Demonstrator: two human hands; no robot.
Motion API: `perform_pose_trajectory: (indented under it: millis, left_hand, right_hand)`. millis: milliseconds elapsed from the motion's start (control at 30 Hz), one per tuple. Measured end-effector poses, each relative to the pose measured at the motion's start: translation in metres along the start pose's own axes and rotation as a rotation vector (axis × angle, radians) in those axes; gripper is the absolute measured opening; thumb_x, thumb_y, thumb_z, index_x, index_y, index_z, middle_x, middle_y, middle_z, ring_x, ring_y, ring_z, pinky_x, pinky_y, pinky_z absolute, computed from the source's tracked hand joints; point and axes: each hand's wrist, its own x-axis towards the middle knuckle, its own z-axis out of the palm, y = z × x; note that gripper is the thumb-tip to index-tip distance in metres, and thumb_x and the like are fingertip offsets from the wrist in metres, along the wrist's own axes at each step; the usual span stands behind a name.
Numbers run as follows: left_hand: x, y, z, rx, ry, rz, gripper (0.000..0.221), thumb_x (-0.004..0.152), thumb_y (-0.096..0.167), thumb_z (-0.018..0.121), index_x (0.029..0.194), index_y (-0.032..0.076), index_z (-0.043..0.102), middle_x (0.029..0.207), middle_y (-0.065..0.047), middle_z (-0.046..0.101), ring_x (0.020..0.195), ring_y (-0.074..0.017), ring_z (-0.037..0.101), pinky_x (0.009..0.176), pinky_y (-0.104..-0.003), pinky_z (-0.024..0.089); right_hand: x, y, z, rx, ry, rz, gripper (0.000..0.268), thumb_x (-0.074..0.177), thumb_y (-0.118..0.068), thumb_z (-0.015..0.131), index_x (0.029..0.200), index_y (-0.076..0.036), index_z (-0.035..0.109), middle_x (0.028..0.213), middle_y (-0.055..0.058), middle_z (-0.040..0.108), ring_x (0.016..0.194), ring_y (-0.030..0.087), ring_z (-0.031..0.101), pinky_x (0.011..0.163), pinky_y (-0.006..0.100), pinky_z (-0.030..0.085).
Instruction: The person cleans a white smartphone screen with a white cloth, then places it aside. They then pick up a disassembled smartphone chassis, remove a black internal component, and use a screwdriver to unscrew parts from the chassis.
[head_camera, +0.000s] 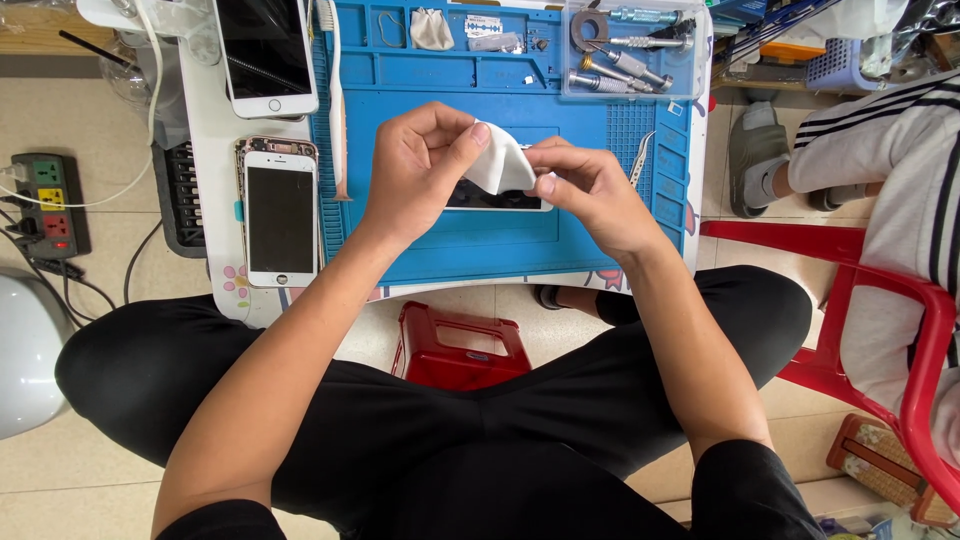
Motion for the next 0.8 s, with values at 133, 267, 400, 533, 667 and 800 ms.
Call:
perform_pose_trajectory:
  millis: [133, 267, 400, 533, 667, 800]
  left_hand:
    - [0.001, 0.0, 0.0, -0.008, 0.002, -0.007, 0.018, 0.103, 0.02, 0.074, 0.101, 0.002, 0.073, 0.084, -0.013, 0.076, 0.081, -0.0144, 0.078, 0.073, -0.03, 0.066]
    - [-0.001, 0.016, 0.003, 0.142, 0.009, 0.048, 0.019, 0.103, 0.02, 0.072, 0.098, 0.002, 0.073, 0.083, -0.011, 0.076, 0.077, -0.0144, 0.076, 0.067, -0.026, 0.063]
    - [-0.002, 0.024, 0.001, 0.445, 0.045, 0.183, 0.023, 0.104, 0.024, 0.07, 0.093, 0.005, 0.075, 0.081, -0.004, 0.074, 0.068, -0.0101, 0.064, 0.058, -0.024, 0.051]
    - [-0.002, 0.024, 0.002, 0.429, 0.035, 0.164, 0.018, 0.102, 0.022, 0.074, 0.094, 0.006, 0.077, 0.084, -0.006, 0.078, 0.071, -0.0116, 0.07, 0.06, -0.024, 0.056]
    - [-0.003, 0.02, 0.004, 0.386, 0.033, 0.141, 0.018, 0.101, 0.022, 0.076, 0.093, 0.006, 0.076, 0.081, -0.004, 0.075, 0.07, -0.0106, 0.066, 0.06, -0.023, 0.053]
    - [-0.004, 0.027, 0.007, 0.383, 0.01, 0.114, 0.016, 0.101, 0.021, 0.078, 0.091, 0.008, 0.076, 0.077, 0.0, 0.073, 0.063, -0.0063, 0.06, 0.055, -0.022, 0.048]
  right_hand:
    - [0.003, 0.012, -0.002, -0.034, -0.005, -0.027, 0.02, 0.105, -0.018, 0.068, 0.114, -0.004, 0.08, 0.102, 0.008, 0.068, 0.096, 0.013, 0.058, 0.09, 0.03, 0.051]
    - [0.004, 0.018, -0.005, -0.074, 0.027, 0.005, 0.016, 0.106, -0.019, 0.068, 0.101, -0.007, 0.078, 0.103, 0.008, 0.073, 0.094, 0.015, 0.062, 0.085, 0.029, 0.05]
    - [0.003, 0.02, -0.011, -0.077, 0.039, 0.099, 0.018, 0.106, -0.024, 0.066, 0.094, -0.012, 0.071, 0.092, -0.002, 0.069, 0.084, 0.01, 0.057, 0.078, 0.026, 0.045]
    - [0.004, 0.02, -0.009, -0.088, 0.031, 0.114, 0.021, 0.106, -0.027, 0.06, 0.093, -0.013, 0.068, 0.087, -0.004, 0.064, 0.083, 0.009, 0.055, 0.078, 0.026, 0.044]
    - [0.005, 0.019, -0.003, 0.095, -0.039, 0.182, 0.027, 0.102, -0.038, 0.057, 0.095, -0.012, 0.061, 0.089, 0.003, 0.061, 0.086, 0.02, 0.064, 0.081, 0.029, 0.048]
    - [0.004, 0.014, 0.014, 0.149, -0.143, 0.121, 0.049, 0.096, -0.061, 0.066, 0.101, -0.013, 0.059, 0.102, 0.006, 0.067, 0.094, 0.025, 0.075, 0.095, 0.04, 0.062]
